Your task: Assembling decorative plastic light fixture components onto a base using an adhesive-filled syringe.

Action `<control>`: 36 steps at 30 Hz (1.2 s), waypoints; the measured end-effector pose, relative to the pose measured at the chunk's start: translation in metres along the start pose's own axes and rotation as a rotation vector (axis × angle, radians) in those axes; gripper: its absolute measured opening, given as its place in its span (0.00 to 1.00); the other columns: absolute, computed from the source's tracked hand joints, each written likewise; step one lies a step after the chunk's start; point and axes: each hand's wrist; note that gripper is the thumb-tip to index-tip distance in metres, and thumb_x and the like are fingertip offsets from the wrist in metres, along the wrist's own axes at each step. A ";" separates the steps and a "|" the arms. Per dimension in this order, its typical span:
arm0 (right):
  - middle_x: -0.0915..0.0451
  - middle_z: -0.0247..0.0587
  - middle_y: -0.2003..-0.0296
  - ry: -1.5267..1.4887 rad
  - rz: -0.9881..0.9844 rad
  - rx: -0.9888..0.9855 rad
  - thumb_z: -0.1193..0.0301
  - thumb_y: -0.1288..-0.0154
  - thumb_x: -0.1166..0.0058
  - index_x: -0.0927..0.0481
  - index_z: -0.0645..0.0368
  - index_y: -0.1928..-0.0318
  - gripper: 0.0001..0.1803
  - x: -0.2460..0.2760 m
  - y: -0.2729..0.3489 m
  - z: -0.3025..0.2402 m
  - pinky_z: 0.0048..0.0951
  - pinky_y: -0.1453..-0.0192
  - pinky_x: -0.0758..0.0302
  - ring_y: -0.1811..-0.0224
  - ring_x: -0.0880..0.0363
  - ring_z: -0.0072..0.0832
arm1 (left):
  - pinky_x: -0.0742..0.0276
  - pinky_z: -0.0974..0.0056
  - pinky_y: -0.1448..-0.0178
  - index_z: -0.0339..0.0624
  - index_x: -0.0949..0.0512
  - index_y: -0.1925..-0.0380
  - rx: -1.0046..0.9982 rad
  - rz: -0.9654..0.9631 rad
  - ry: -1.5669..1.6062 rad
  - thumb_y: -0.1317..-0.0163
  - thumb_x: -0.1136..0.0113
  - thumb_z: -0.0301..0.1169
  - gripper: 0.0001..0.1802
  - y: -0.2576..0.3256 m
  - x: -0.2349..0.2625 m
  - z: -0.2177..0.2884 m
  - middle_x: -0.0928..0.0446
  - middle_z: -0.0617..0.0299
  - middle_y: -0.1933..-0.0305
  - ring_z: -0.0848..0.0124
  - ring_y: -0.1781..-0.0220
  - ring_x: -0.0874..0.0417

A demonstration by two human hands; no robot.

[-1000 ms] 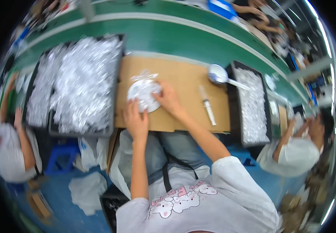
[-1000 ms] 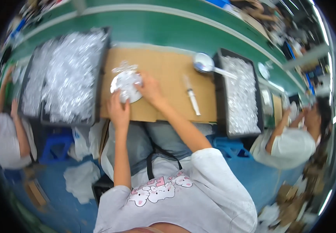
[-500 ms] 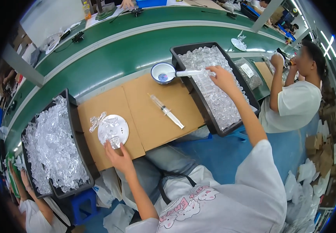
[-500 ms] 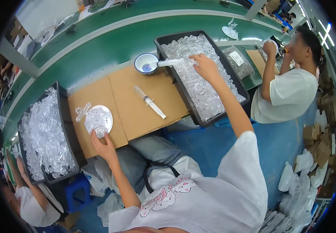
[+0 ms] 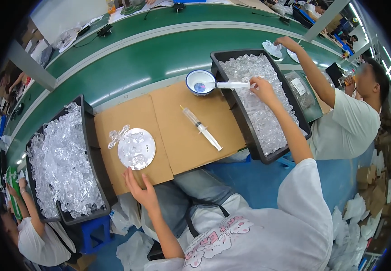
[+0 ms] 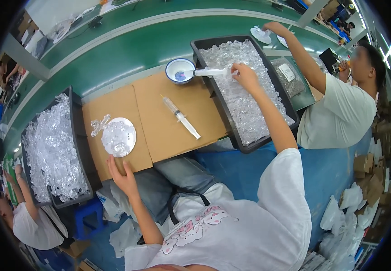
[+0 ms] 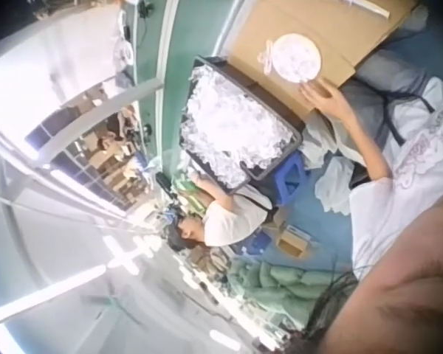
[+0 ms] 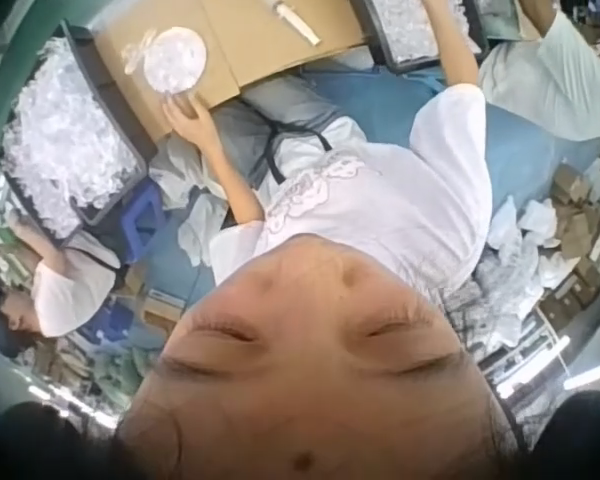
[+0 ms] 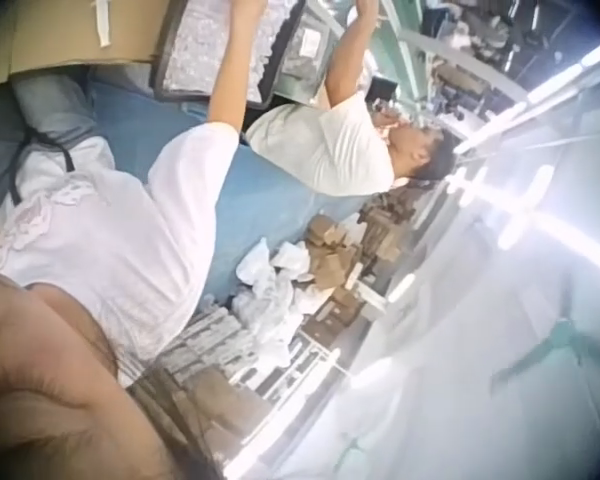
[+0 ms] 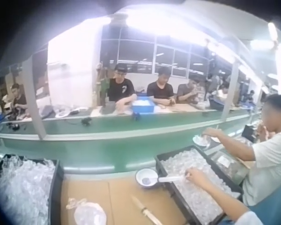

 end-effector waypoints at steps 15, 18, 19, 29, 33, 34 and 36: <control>0.21 0.35 0.67 -1.496 -0.160 -0.429 0.71 0.35 0.48 0.25 0.63 0.58 0.09 0.023 0.177 -0.276 0.20 0.59 0.26 0.64 0.23 0.19 | 0.40 0.59 0.35 0.34 0.25 0.51 0.002 -0.368 0.910 0.42 0.40 0.28 0.18 0.016 0.013 0.114 0.27 0.50 0.45 0.60 0.40 0.30; 0.21 0.36 0.64 -1.584 -0.334 -0.350 0.72 0.36 0.48 0.26 0.63 0.55 0.11 -0.012 0.187 -0.307 0.20 0.57 0.27 0.61 0.23 0.20 | 0.42 0.57 0.34 0.33 0.24 0.53 -0.019 -0.337 1.042 0.40 0.43 0.30 0.17 0.017 0.007 0.104 0.29 0.50 0.43 0.57 0.36 0.33; 0.22 0.36 0.62 -1.647 -0.434 -0.301 0.73 0.36 0.48 0.26 0.63 0.54 0.12 -0.017 0.187 -0.312 0.20 0.57 0.26 0.60 0.23 0.21 | 0.43 0.56 0.33 0.33 0.24 0.53 0.056 -0.373 1.024 0.38 0.45 0.30 0.16 0.016 0.011 0.094 0.31 0.49 0.41 0.56 0.35 0.35; 0.21 0.36 0.62 -1.075 -0.597 -0.032 0.72 0.43 0.41 0.24 0.64 0.56 0.14 -0.057 0.135 -0.314 0.21 0.59 0.28 0.59 0.24 0.18 | 0.45 0.60 0.32 0.33 0.30 0.45 0.173 -0.313 0.935 0.35 0.52 0.28 0.19 -0.026 0.027 0.068 0.36 0.50 0.36 0.59 0.31 0.41; 0.22 0.34 0.68 -0.809 -0.284 0.032 0.69 0.46 0.38 0.21 0.62 0.63 0.12 -0.084 0.085 -0.325 0.24 0.64 0.30 0.66 0.26 0.22 | 0.44 0.60 0.33 0.33 0.32 0.45 0.159 -0.074 0.623 0.38 0.49 0.26 0.21 -0.042 0.027 0.037 0.31 0.51 0.41 0.60 0.36 0.35; 0.24 0.35 0.70 -0.722 -0.171 0.074 0.68 0.47 0.38 0.21 0.62 0.65 0.12 -0.092 0.079 -0.324 0.26 0.64 0.32 0.67 0.28 0.25 | 0.43 0.60 0.34 0.33 0.31 0.45 0.198 0.037 0.529 0.39 0.48 0.26 0.21 -0.050 0.025 0.033 0.30 0.52 0.44 0.60 0.37 0.33; 0.25 0.36 0.72 -0.641 -0.072 0.126 0.66 0.48 0.37 0.21 0.61 0.67 0.13 -0.106 0.077 -0.329 0.28 0.64 0.33 0.69 0.30 0.28 | 0.42 0.60 0.34 0.33 0.31 0.46 0.204 0.095 0.517 0.40 0.46 0.26 0.21 -0.067 0.018 0.021 0.29 0.52 0.45 0.61 0.38 0.32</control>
Point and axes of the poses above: each hand's wrist, its own y-axis away from the middle knuckle, its own x-axis out of the back of the hand, z = x × y
